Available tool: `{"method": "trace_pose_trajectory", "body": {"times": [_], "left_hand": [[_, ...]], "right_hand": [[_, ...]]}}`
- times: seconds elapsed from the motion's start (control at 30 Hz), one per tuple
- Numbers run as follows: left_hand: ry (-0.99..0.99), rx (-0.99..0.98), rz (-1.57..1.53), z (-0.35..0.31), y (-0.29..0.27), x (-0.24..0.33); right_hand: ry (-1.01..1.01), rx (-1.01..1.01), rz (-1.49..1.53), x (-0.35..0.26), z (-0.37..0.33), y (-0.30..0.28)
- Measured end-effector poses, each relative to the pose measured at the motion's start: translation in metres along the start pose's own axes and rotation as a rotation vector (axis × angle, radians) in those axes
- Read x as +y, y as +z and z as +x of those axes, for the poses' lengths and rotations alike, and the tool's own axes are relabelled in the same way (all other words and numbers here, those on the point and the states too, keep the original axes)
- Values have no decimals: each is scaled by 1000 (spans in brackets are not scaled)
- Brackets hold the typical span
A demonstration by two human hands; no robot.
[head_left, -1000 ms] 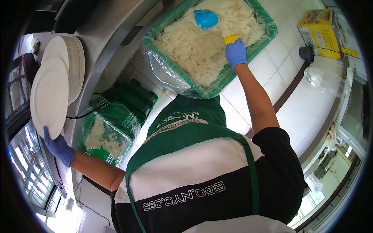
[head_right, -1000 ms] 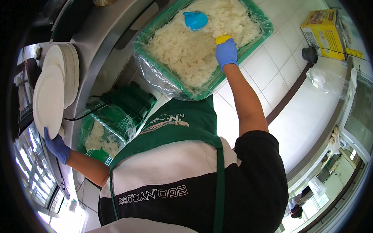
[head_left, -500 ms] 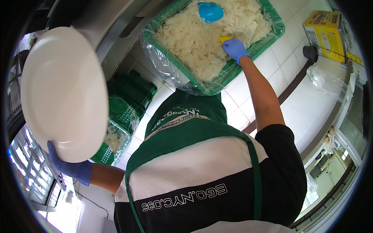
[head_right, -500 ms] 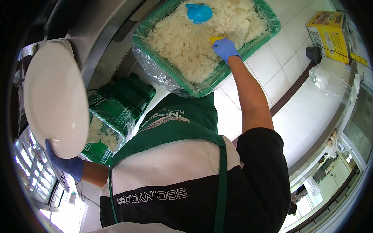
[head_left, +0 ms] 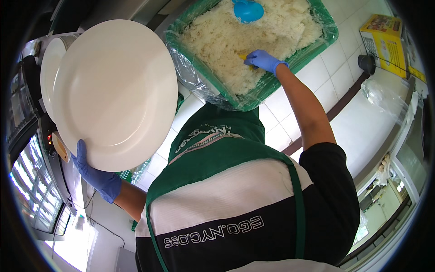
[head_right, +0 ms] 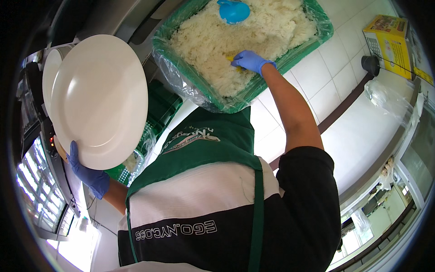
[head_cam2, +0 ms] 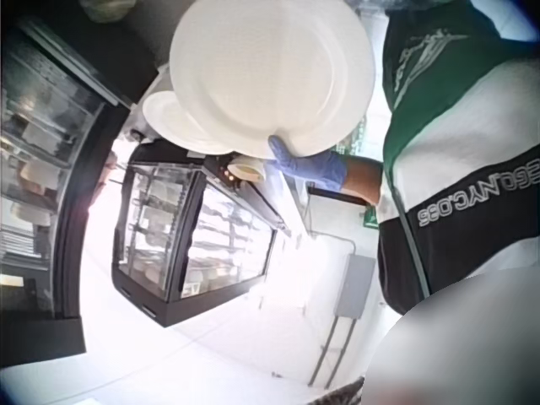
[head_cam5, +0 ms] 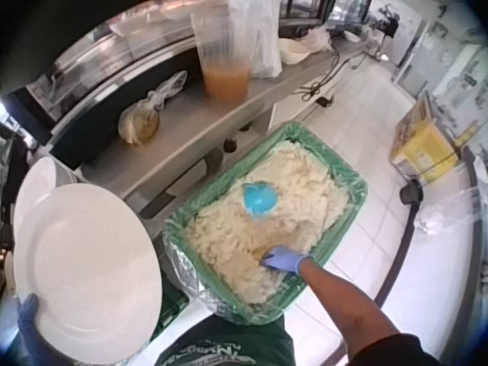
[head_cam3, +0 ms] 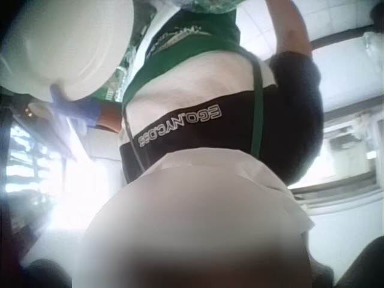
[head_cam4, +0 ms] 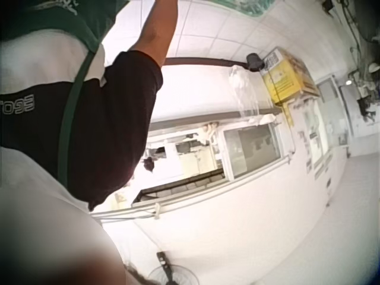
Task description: The person scoops rice from a large green bin onto white plates using a yellow scoop, then retrieves cooked meat from a heated display case and places it on the plates. The person also briefly handles a plastic bag and a water bottle at the checkout counter before returning to serve more rice.
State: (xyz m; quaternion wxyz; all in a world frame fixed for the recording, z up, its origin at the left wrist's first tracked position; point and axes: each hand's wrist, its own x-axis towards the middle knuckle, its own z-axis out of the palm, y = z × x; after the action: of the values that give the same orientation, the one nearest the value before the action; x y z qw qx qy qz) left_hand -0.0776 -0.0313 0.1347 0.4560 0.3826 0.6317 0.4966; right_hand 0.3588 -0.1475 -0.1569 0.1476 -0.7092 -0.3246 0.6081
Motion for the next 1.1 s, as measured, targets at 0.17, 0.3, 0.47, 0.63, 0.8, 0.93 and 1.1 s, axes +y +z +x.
{"method": "trace_pose_trajectory", "body": {"times": [0.17,0.3,0.47,0.63,0.8,0.93,1.1], "left_hand": [[-24,16,41,-5,-1,-10],[6,-94,85,-6,-1,-24],[-32,-125,96,-6,12,-48],[-20,-322,21,5,26,-71],[-65,-376,32,12,38,-96],[-112,-480,33,13,61,-131],[-196,-632,-14,6,100,-181]], "right_hand": [[-27,-128,198,-1,1,4],[-20,-202,267,-5,0,5],[-62,-296,388,-14,-9,2],[-78,-376,619,-12,-14,-3],[-106,-232,765,-19,-37,-12],[-216,-57,778,-26,-62,-33],[-303,134,739,-58,-81,-33]]}}
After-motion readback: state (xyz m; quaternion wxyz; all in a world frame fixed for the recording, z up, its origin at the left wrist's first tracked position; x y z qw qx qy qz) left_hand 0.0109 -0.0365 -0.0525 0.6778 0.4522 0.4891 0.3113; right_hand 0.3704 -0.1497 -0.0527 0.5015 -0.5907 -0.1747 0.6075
